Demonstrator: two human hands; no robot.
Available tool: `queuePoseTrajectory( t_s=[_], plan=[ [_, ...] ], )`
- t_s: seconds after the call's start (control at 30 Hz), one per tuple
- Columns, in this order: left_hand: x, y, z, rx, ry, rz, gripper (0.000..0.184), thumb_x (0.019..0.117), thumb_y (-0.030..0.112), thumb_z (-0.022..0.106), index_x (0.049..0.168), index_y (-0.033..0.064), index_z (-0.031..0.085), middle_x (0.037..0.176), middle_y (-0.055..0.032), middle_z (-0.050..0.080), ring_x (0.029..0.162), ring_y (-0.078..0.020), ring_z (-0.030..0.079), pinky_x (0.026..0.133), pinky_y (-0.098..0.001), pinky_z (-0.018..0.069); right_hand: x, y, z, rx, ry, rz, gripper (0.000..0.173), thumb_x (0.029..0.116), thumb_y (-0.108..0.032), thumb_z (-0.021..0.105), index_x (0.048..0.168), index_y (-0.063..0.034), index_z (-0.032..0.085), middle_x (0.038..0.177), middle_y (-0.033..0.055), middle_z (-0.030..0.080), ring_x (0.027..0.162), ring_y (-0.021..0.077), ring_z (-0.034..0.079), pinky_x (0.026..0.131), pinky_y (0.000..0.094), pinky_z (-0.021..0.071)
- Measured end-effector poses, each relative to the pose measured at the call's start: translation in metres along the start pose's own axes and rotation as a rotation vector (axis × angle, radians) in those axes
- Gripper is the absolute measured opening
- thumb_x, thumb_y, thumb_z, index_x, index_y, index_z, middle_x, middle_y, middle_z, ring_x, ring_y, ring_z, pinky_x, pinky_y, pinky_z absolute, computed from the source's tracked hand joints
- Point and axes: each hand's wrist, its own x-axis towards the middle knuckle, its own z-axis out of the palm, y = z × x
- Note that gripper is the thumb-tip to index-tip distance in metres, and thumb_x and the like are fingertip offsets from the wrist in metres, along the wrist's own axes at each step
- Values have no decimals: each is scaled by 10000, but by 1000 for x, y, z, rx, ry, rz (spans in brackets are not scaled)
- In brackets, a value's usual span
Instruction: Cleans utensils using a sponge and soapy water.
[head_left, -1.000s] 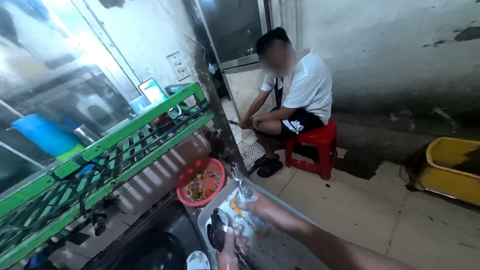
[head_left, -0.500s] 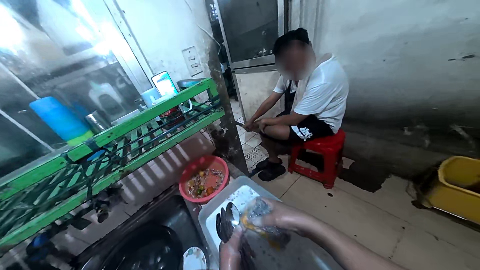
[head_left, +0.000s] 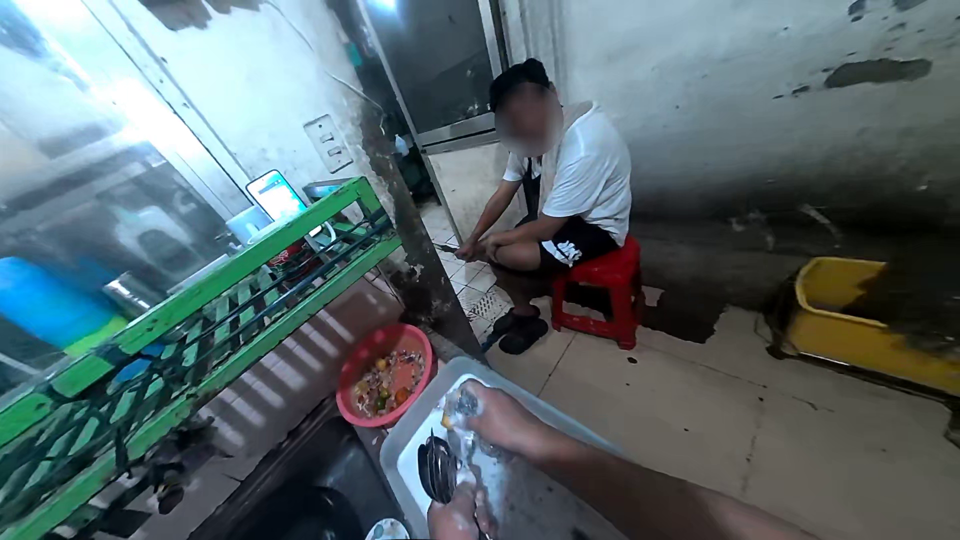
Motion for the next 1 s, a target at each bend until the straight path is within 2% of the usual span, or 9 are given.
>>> queuePoseTrajectory(
  t_s=[0.07, 0.2, 0.33, 0.47, 0.6, 0.7, 0.77, 0.87, 1.0],
  plan=[
    [0, 0, -2, -20, -6, 10, 126, 1074, 41, 431, 1036, -16, 536, 581, 6, 520, 425, -60, 499, 426, -200, 476, -3, 3, 12, 0, -28, -16, 571, 982, -267, 664, 1499, -126, 470, 1313, 247, 639, 1227, 426, 619, 1033, 637, 471],
    [1, -2, -10, 3, 2, 15, 267, 1051, 29, 402, 814, 52, 523, 536, 18, 506, 427, -68, 496, 447, -213, 477, -13, 2, 28, -93, -140, -43, 571, 974, -272, 677, 1488, -120, 481, 1277, 269, 653, 1201, 455, 630, 1000, 665, 480],
    [0, -1, -7, -22, -37, 17, 261, 1075, 59, 408, 845, 44, 528, 546, 18, 523, 428, -66, 511, 449, -211, 495, 6, -1, -7, -32, 46, -99, 535, 982, -300, 672, 1457, -110, 516, 1303, 240, 647, 1218, 422, 624, 1025, 640, 476],
    [-6, 0, -8, -79, -99, 20, 245, 1073, 54, 407, 866, 50, 538, 553, 20, 536, 435, -68, 527, 464, -214, 514, 12, 2, -20, 393, 60, -43, 826, 944, -466, 716, 1560, -54, 350, 1443, 244, 544, 1326, 352, 556, 1125, 527, 438],
    [-4, -1, -7, -138, -241, -40, 296, 1064, 70, 355, 865, 50, 573, 575, -3, 589, 464, -84, 567, 495, -237, 533, -7, -2, -14, 275, -158, -120, 667, 939, -283, 750, 1470, -7, 455, 1321, 248, 606, 1207, 343, 618, 1052, 533, 480],
    [-4, -2, -7, -75, -197, -67, 247, 1107, 127, 367, 978, 40, 559, 608, 1, 580, 472, -82, 558, 482, -232, 524, 0, -1, -25, 440, 99, -122, 609, 946, -253, 743, 1444, 4, 503, 1335, 243, 609, 1228, 318, 611, 1081, 486, 475],
    [-2, -2, -7, -70, -143, -49, 258, 1117, 158, 373, 957, 45, 541, 584, 20, 538, 453, -65, 527, 472, -213, 509, 4, -1, -32, 710, 237, -69, 545, 943, -244, 757, 1402, -35, 549, 1231, 169, 667, 1101, 226, 667, 981, 407, 544],
    [-1, -2, -5, -89, -128, -20, 275, 1118, 153, 369, 934, 42, 540, 565, 25, 525, 443, -63, 521, 479, -209, 514, -10, -1, -11, 836, 176, 29, 481, 962, -261, 722, 1343, -24, 548, 1068, 123, 677, 914, 179, 678, 820, 370, 581],
    [-2, -2, -4, -74, -101, -9, 325, 1111, 135, 372, 851, 37, 541, 555, 6, 513, 437, -70, 489, 463, -212, 473, -20, -4, 20, 420, 48, 50, 709, 931, -245, 756, 1506, -6, 417, 1355, 241, 601, 1248, 324, 608, 1079, 491, 477]
  ],
)
